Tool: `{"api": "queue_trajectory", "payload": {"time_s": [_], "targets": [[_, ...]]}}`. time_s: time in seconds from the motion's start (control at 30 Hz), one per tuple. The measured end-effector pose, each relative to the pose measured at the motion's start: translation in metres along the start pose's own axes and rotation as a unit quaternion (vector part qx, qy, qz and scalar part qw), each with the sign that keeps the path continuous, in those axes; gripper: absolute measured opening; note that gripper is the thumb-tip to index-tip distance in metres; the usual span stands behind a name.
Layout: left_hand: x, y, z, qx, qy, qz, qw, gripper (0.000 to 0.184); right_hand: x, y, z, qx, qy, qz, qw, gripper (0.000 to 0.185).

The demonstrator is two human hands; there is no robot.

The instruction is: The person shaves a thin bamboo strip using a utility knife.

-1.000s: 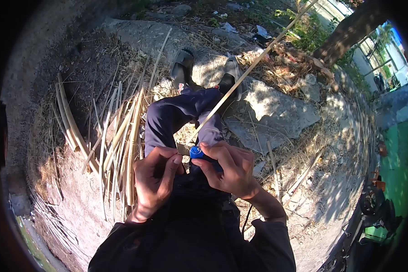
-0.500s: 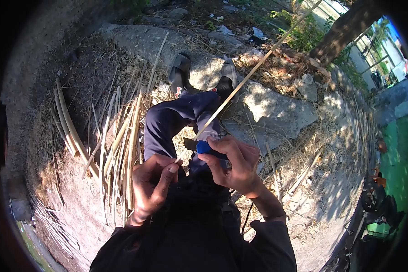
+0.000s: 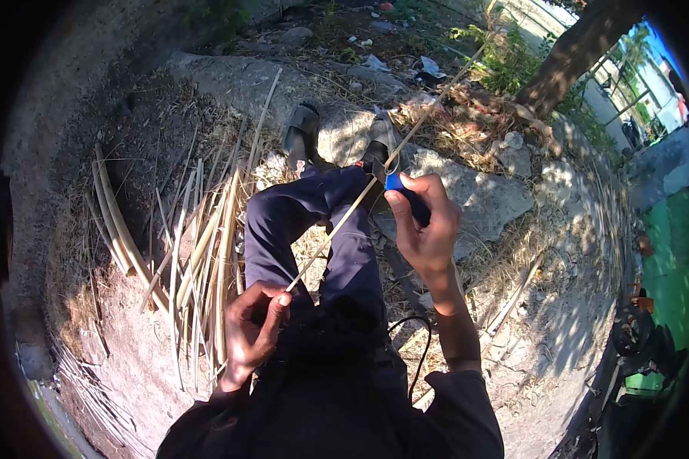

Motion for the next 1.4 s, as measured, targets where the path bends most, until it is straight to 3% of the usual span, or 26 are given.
{"api": "queue_trajectory", "payload": {"time_s": [0.23, 0.33, 0.37, 0.43, 0.5, 0.67, 0.77, 0.87, 0.93, 1.07, 1.17, 1.4], "targets": [[-0.013, 0.018, -0.028, 0.111, 0.071, -0.013, 0.991, 0.010, 0.034, 0.032, 0.096, -0.025, -0.078, 0.065, 0.995, 0.021], [-0.014, 0.023, -0.044, 0.117, 0.093, -0.019, 0.988, 0.011, 0.030, 0.040, 0.138, 0.088, -0.205, 0.103, 0.969, 0.031], [-0.013, 0.025, -0.049, 0.100, 0.090, -0.006, 0.991, 0.014, 0.026, 0.040, 0.139, 0.089, -0.204, 0.102, 0.969, 0.031], [-0.011, 0.028, -0.056, 0.082, 0.090, 0.012, 0.992, 0.016, 0.004, 0.027, 0.157, 0.379, -0.313, 0.139, 0.860, 0.041], [-0.007, 0.026, -0.066, 0.038, 0.134, -0.005, 0.990, 0.018, -0.006, 0.010, 0.130, 0.304, -0.340, 0.101, 0.884, 0.054], [0.006, 0.008, -0.044, -0.046, 0.149, -0.056, 0.986, 0.016, -0.016, -0.041, 0.060, 0.323, -0.281, -0.092, 0.899, 0.045], [0.007, -0.001, -0.036, -0.026, 0.171, -0.097, 0.980, 0.014, -0.018, -0.045, 0.049, 0.376, -0.301, -0.073, 0.873, 0.032], [0.008, -0.003, -0.033, -0.034, 0.158, -0.089, 0.983, 0.025, -0.011, -0.040, 0.039, 0.388, -0.282, -0.047, 0.876, 0.025], [0.010, -0.003, -0.028, -0.011, 0.112, -0.101, 0.988, 0.026, -0.008, -0.035, 0.031, 0.393, -0.287, -0.041, 0.872, 0.025], [0.011, -0.005, -0.016, -0.024, 0.121, -0.110, 0.986, 0.014, -0.011, -0.027, 0.029, 0.389, -0.274, -0.023, 0.879, 0.023], [0.013, -0.005, 0.003, 0.066, 0.072, -0.109, 0.989, 0.014, -0.013, -0.024, 0.026, 0.384, -0.261, -0.008, 0.886, 0.020], [0.020, -0.004, 0.024, 0.082, 0.026, -0.061, 0.994, 0.012, -0.008, -0.019, 0.010, 0.369, -0.240, 0.020, 0.898, 0.023]]}}
Point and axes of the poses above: each hand's wrist, its own x-axis towards the middle knuckle, its own y-axis out of the back of the hand, z = x × y, the point moved 7 cm from there along x, towards the middle knuckle, and after that the axes turned 2 degrees about -z, right-handed, at the moved point
